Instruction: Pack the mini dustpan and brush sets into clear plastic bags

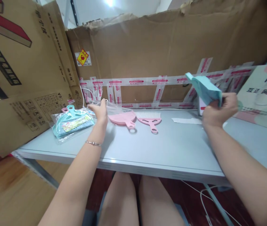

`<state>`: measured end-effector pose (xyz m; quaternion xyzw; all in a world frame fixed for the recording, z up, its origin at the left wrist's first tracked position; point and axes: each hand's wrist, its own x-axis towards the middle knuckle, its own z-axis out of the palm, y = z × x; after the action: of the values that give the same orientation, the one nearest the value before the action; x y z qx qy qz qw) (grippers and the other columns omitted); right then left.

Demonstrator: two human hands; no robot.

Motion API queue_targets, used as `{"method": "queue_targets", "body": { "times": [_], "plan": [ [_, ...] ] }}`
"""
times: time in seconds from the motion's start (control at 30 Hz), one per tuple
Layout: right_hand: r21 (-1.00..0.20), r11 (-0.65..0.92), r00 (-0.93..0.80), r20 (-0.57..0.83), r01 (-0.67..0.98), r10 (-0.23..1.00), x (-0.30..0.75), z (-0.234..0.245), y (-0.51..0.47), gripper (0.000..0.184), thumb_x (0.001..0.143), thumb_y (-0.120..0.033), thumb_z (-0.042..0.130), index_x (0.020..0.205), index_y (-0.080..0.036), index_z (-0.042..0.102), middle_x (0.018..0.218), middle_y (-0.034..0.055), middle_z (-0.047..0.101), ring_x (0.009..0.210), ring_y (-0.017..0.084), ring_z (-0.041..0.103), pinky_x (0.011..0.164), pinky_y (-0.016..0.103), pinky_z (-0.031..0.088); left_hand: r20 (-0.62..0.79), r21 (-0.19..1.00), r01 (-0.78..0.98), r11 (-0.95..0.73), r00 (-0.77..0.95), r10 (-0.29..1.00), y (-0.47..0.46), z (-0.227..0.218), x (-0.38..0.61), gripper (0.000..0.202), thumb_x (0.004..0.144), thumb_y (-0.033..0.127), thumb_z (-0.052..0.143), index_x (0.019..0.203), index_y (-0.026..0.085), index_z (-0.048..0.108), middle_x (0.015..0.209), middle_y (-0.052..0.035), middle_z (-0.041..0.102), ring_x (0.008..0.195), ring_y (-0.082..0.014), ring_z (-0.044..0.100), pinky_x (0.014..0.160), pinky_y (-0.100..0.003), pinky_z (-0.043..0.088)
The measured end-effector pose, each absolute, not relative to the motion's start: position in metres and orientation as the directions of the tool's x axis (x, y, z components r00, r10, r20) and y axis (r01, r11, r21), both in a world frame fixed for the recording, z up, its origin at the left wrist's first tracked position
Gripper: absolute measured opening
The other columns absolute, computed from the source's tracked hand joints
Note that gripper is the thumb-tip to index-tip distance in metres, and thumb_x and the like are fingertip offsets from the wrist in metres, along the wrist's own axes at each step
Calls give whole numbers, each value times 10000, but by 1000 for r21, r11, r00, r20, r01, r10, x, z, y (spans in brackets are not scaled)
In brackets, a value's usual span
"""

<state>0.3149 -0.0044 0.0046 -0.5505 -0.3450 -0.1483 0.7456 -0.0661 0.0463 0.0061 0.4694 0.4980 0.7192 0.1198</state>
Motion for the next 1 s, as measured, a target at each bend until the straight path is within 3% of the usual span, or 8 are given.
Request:
{"method": "queue_targets", "body": {
  "times": [0.13, 0.27, 0.4, 0.5, 0.67, 0.77, 0.87, 1.0],
  "plan": [
    [-669, 440, 753, 658, 599, -25, 315, 10, -3, 367, 550, 86, 426, 645, -245, 298, 789, 26, 552, 862, 189, 564, 842, 362, 425, 698, 714, 634, -299, -604, 386, 23, 22, -60, 969, 707, 225, 617, 1433, 103, -13, 1523, -195, -120, 1397, -293, -183, 1095, -553, -115],
    [-687, 724, 875, 319, -51, 364, 296, 14, -1, 345, 616, 75, 408, 760, -237, 377, 947, -11, 566, 873, 108, 578, 846, 328, 449, 857, 460, 776, -432, -260, 446, 9, 24, -37, 742, 750, 214, 585, 1403, 120, 244, 1535, -176, 78, 1421, -294, -49, 1123, -534, -45],
    [-766, 539, 615, 247, -350, 749, 266, 7, -8, 274, 652, 54, 417, 731, -204, 463, 803, -14, 605, 733, 100, 607, 736, 274, 510, 666, 670, 386, -635, 65, 743, 11, 11, -9, 430, 829, 292, 523, 1222, 123, 490, 1324, -173, 497, 1284, -267, 410, 1074, -459, 300],
    [-840, 336, 337, 198, -426, 921, 242, -3, -15, 205, 677, 5, 487, 756, -164, 573, 771, 36, 642, 677, 134, 627, 656, 268, 545, 427, 899, -27, -438, 282, 859, 9, 6, 1, 424, 826, 392, 545, 1190, 178, 515, 1271, -129, 552, 1186, -248, 512, 973, -427, 423],
    [-941, 28, -25, 39, -336, 999, 221, -14, -23, 191, 681, -10, 506, 779, -143, 602, 766, 72, 642, 660, 147, 624, 600, 257, 553, 349, 924, -326, -201, 501, 792, -5, 15, -10, 501, 715, 372, 703, 1178, 276, 538, 1349, -57, 499, 1083, -218, 568, 888, -391, 481],
    [-935, 272, 190, 231, -229, 954, 222, -11, -27, 220, 683, -42, 513, 827, -200, 566, 809, 38, 603, 765, 162, 610, 691, 313, 549, 412, 902, -347, -258, 509, 756, -8, 18, -15, 404, 692, 371, 732, 1049, 240, 596, 1351, -48, 498, 1037, -206, 585, 842, -371, 510],
    [-765, 629, 384, 626, 133, 679, 218, -2, -38, 211, 716, -148, 582, 892, -263, 571, 985, 31, 541, 978, 192, 538, 886, 395, 465, 448, 888, -343, -307, 495, 744, -9, 18, -11, 397, 679, 381, 742, 1009, 219, 593, 1331, -59, 513, 1047, -216, 586, 843, -384, 522],
    [-337, 721, -163, 834, 606, 527, 196, 12, -46, 243, 725, -329, 670, 958, -275, 632, 1033, 60, 484, 1046, 257, 467, 965, 488, 342, 474, 879, -318, -357, 493, 729, -12, 19, -6, 414, 654, 370, 762, 993, 213, 583, 1327, -64, 518, 1085, -245, 579, 838, -398, 536]
  ]
}}
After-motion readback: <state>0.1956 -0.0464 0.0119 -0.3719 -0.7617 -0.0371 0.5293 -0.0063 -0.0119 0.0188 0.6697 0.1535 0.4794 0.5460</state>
